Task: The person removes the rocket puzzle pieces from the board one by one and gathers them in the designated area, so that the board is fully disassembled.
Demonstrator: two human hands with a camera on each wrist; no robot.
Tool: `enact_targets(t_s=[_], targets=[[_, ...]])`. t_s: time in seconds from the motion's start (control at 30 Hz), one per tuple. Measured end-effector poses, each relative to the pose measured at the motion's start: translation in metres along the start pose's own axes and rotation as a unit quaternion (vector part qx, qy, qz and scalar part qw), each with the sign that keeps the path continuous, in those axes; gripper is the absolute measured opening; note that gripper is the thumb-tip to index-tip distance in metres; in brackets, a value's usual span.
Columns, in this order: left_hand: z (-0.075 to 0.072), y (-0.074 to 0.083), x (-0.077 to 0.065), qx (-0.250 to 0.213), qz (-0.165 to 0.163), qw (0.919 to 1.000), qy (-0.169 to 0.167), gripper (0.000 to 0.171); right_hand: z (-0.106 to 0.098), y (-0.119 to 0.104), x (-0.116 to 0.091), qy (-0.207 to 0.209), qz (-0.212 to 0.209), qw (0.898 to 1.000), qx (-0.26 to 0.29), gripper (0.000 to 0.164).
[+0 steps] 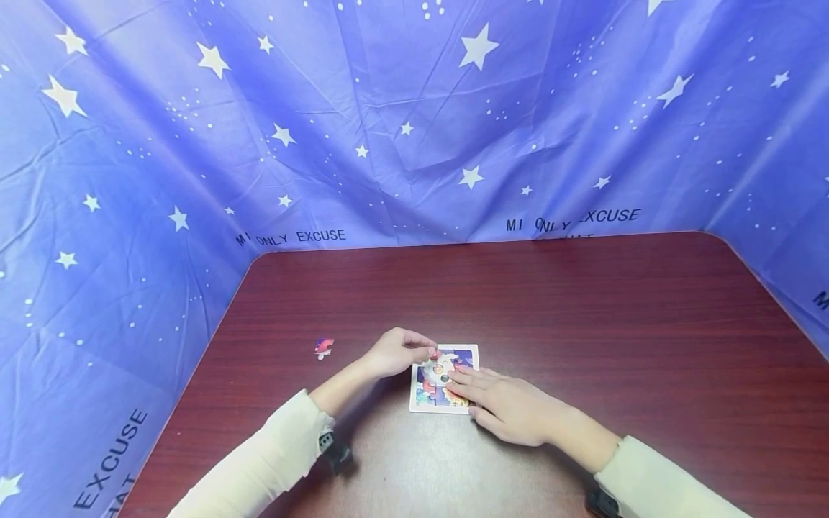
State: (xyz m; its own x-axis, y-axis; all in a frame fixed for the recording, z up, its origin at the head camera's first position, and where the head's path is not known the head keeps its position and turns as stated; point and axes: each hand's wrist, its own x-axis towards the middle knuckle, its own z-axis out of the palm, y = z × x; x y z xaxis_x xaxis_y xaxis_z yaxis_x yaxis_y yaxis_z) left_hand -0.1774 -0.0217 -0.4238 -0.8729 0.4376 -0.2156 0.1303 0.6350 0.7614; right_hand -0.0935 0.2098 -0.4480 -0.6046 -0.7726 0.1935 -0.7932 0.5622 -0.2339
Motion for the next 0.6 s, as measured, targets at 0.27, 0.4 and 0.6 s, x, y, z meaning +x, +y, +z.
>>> enact_targets(t_s=[0.27,0.4,0.6], targets=[[0.0007,-0.0017,0.0017,-0.002,0.007,1.0,0.005,0.018,-0.0008,-0.0011,0.0002,0.007,-0.002,1.0,0.01,0.042],[0.0008,-0.0027,0.0023,0.0,0.006,1.0,0.007,0.017,-0.0001,-0.0011,0.0004,0.005,0.003,1.0,0.011,0.042],[0.0007,-0.0037,0.0031,-0.014,0.007,0.9998,0.008,0.016,-0.0004,-0.0011,0.0008,0.005,0.002,1.0,0.011,0.042]])
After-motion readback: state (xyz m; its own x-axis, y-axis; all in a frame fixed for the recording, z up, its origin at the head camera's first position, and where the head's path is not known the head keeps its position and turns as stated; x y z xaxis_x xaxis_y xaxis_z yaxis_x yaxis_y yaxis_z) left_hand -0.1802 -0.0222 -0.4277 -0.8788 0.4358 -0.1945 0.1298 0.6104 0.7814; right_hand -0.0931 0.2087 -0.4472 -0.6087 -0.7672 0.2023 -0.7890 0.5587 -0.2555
